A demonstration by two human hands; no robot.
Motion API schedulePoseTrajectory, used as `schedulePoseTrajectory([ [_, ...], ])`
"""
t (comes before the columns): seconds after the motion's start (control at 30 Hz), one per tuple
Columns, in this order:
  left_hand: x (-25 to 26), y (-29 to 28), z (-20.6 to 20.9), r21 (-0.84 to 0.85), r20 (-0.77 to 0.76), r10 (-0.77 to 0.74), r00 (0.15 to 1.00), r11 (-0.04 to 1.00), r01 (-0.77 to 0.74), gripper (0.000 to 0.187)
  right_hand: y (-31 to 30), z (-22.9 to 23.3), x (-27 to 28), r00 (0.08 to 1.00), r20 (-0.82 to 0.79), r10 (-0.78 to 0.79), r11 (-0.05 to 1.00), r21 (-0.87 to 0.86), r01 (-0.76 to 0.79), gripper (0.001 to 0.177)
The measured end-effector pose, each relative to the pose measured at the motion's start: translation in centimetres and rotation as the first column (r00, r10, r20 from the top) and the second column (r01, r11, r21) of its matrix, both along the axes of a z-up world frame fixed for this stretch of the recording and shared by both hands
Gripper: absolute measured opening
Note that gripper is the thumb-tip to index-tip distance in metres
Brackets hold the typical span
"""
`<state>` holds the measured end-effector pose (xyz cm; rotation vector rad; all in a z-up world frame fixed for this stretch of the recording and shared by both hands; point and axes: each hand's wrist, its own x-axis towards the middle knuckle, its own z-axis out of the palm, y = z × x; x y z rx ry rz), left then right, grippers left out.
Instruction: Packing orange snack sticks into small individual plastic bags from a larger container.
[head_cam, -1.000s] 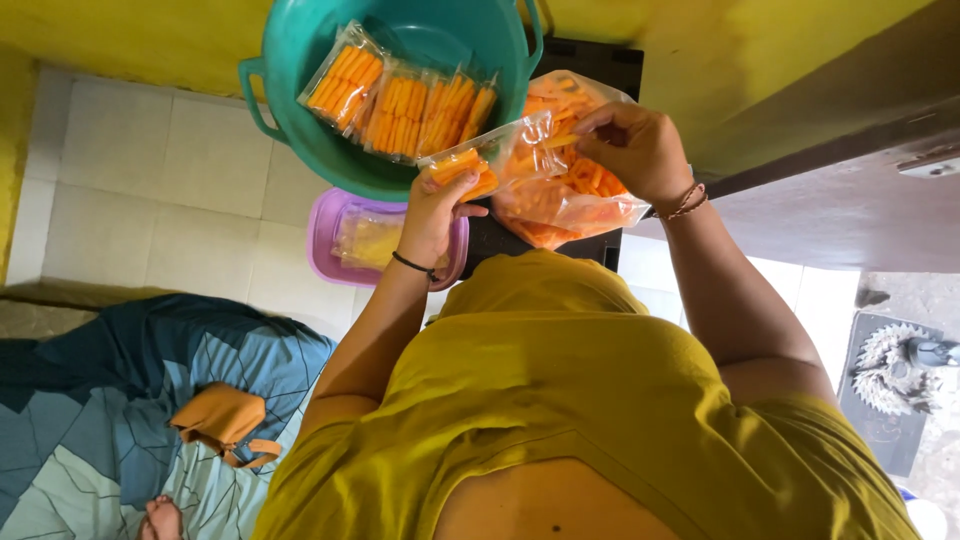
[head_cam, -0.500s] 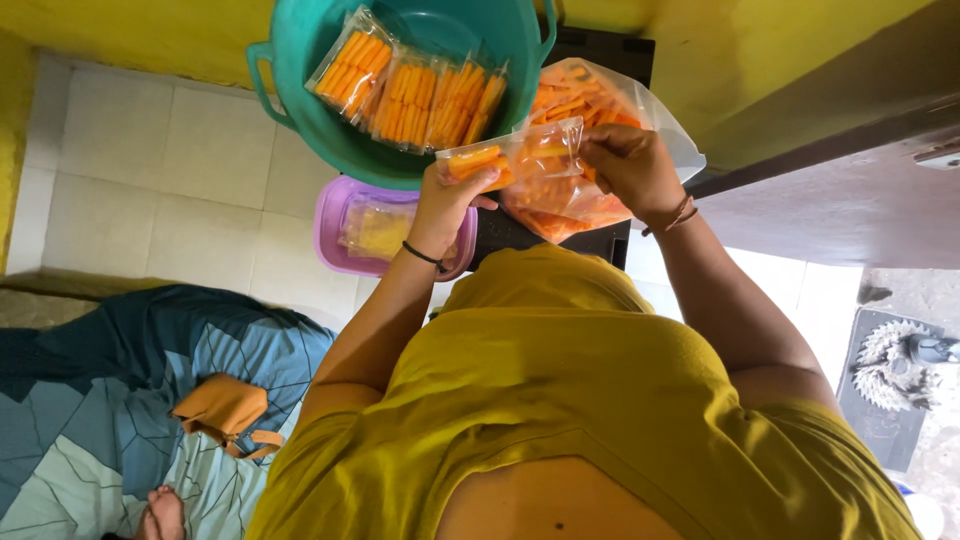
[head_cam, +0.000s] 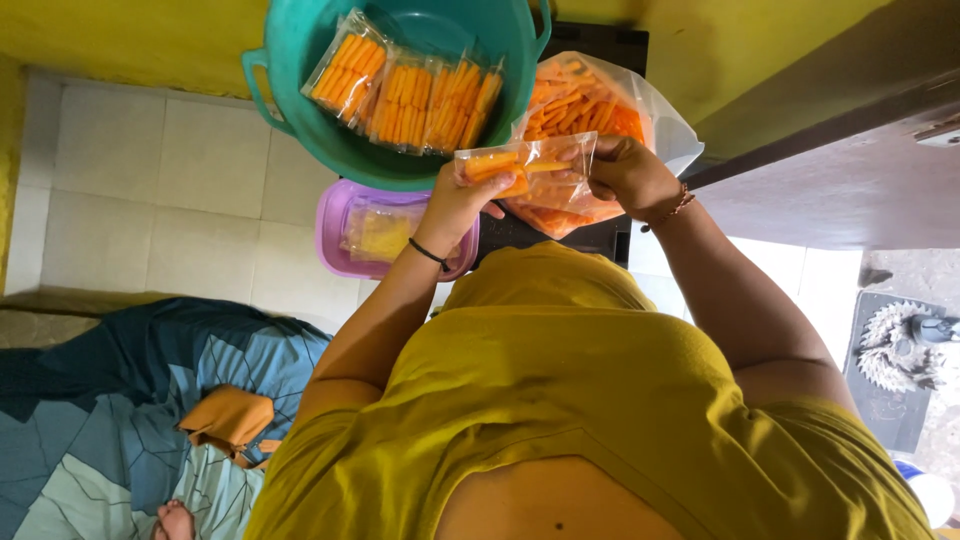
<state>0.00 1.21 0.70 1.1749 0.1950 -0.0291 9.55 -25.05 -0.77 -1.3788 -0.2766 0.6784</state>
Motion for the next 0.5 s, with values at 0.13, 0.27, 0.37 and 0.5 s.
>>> schedulePoseTrajectory([
  [0.13,-0.4,0.2,-0.5,0.079,0.023,-0.023,0.999,0.997,0.021,0.038,0.3,-1.8,0.2,0.999,-0.022,-0.048,0.996,-0.077,0.046,0.017],
  [0.27,-0.4,0.1,-1.0,0.072,0.057,0.007,0.998,0.997,-0.011,0.038,2.0,0.9,-0.9,0.991,0.052,-0.125,0.939,-0.316,0.135,0.013],
  [0.37,-0.7,0.2,-0.9,0.071,0.063,0.003,0.998,0.997,-0.008,0.037,2.7,3.1,-2.0,0.983,0.145,-0.114,0.874,-0.457,0.168,0.02],
  [0.5,-1.2,0.5,-0.7,0.052,0.062,0.026,0.998,0.998,-0.029,0.034,3.5,4.4,-2.7,0.967,0.245,-0.063,0.841,-0.509,0.184,0.02],
])
